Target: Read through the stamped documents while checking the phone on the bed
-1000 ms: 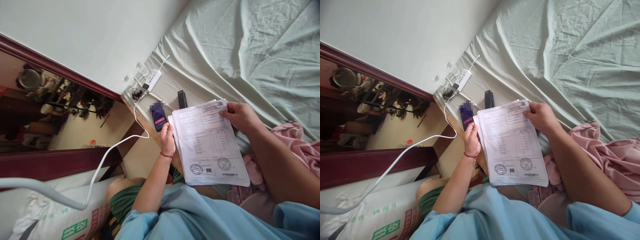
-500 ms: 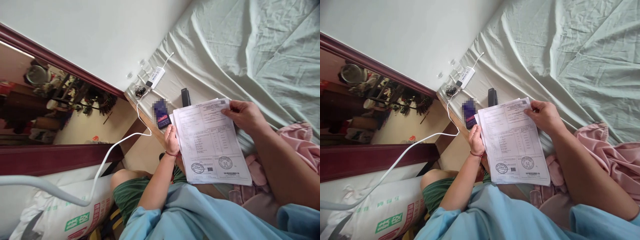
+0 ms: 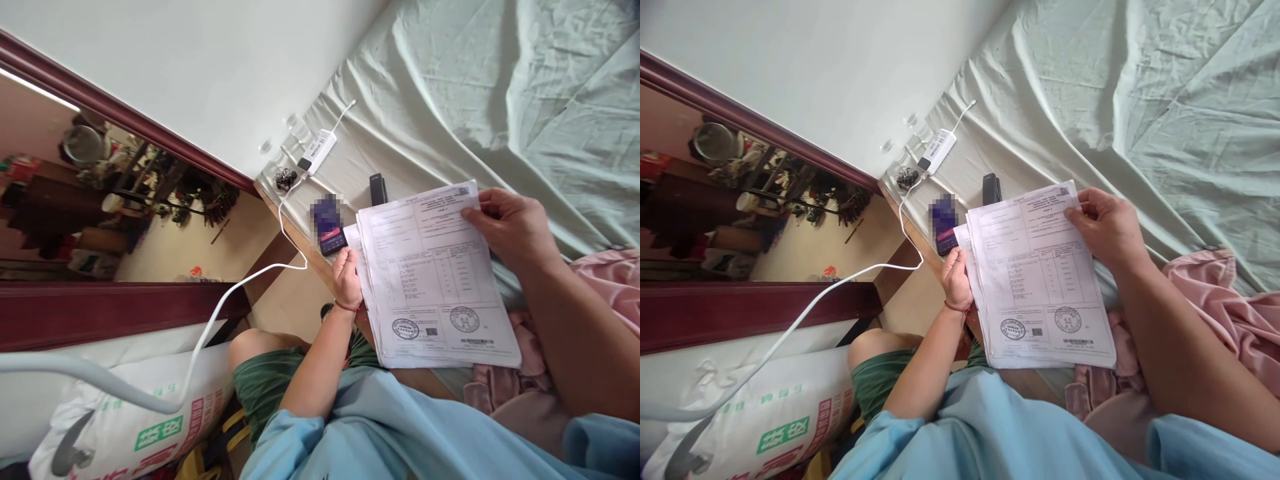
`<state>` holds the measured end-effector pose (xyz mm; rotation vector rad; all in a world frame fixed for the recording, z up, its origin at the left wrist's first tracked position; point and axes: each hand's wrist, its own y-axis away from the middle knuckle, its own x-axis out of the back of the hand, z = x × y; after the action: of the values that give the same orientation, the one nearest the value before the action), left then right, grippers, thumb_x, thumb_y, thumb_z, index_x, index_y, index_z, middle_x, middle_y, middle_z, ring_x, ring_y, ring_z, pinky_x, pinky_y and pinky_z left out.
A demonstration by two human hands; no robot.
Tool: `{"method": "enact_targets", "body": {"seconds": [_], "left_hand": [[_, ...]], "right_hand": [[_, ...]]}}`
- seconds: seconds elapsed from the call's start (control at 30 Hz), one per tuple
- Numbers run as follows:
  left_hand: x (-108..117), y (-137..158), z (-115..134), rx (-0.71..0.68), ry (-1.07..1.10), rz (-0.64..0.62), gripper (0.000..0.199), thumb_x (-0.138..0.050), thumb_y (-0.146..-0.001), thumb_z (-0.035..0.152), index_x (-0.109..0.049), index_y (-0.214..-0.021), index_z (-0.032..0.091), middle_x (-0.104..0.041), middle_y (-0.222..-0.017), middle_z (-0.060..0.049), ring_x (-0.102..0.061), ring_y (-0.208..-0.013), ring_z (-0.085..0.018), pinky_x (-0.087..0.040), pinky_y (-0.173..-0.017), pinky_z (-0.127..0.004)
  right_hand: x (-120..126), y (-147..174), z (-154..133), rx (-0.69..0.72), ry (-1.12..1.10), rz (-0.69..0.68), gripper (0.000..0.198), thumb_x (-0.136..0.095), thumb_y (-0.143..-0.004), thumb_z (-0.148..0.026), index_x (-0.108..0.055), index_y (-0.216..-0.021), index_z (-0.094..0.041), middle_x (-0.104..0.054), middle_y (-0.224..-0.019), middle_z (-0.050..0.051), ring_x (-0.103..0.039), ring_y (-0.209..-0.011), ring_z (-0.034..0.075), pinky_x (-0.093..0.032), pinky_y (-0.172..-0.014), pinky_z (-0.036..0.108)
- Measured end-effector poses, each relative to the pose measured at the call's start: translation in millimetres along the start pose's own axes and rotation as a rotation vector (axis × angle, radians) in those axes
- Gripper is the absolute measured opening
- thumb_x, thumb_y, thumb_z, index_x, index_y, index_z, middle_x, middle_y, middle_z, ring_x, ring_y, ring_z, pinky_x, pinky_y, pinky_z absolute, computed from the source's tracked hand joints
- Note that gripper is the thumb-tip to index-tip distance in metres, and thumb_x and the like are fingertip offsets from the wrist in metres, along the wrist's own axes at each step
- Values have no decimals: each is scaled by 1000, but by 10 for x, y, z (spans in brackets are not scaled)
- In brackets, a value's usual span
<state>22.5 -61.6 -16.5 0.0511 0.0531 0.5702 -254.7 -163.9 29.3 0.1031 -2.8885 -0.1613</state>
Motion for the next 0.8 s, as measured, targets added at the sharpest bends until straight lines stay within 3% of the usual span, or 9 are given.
{"method": "enact_targets", "body": {"seconds": [0.2, 0.5, 0.67, 0.8], "left_hand": [[-39, 35, 44, -1, 79, -10, 35, -78, -84, 54, -71, -85, 20, -68, -82, 1, -58, -77, -14, -47, -76, -24], [-14, 32, 6, -45, 82, -3, 37, -72, -90, 55, -68, -80, 20, -67, -83, 0, -59, -78, -16, -48, -80, -26], [-5, 41, 29, -65, 35, -16, 39, -71, -92, 54, -64, -75, 20, -59, -73, 2, -52, -70, -13, -45, -72, -23], [-8, 46, 27, -76, 40, -27, 39, -69, -94, 55, -66, -77, 20, -60, -76, 2, -52, -71, -13, -45, -73, -23]], "right_hand": [[-42, 11, 54, 47, -9, -96, 23, -71, -87, -32, -77, -104, -18, -77, -85, 6, -64, -69, 14, -46, -61, 28], [-57, 7, 89, 93, -22, -135, 20, -70, -89, -32, -76, -102, -18, -77, -87, 6, -65, -71, 13, -47, -63, 28], [-80, 35, 46, 55, -90, -145, 21, -73, -88, -33, -76, -102, -17, -79, -89, 7, -68, -73, 15, -50, -63, 28], [-97, 54, 6, 29, -117, -142, 21, -74, -87, -32, -76, -101, -17, -79, -91, 8, -70, -75, 17, -52, -65, 29]]}}
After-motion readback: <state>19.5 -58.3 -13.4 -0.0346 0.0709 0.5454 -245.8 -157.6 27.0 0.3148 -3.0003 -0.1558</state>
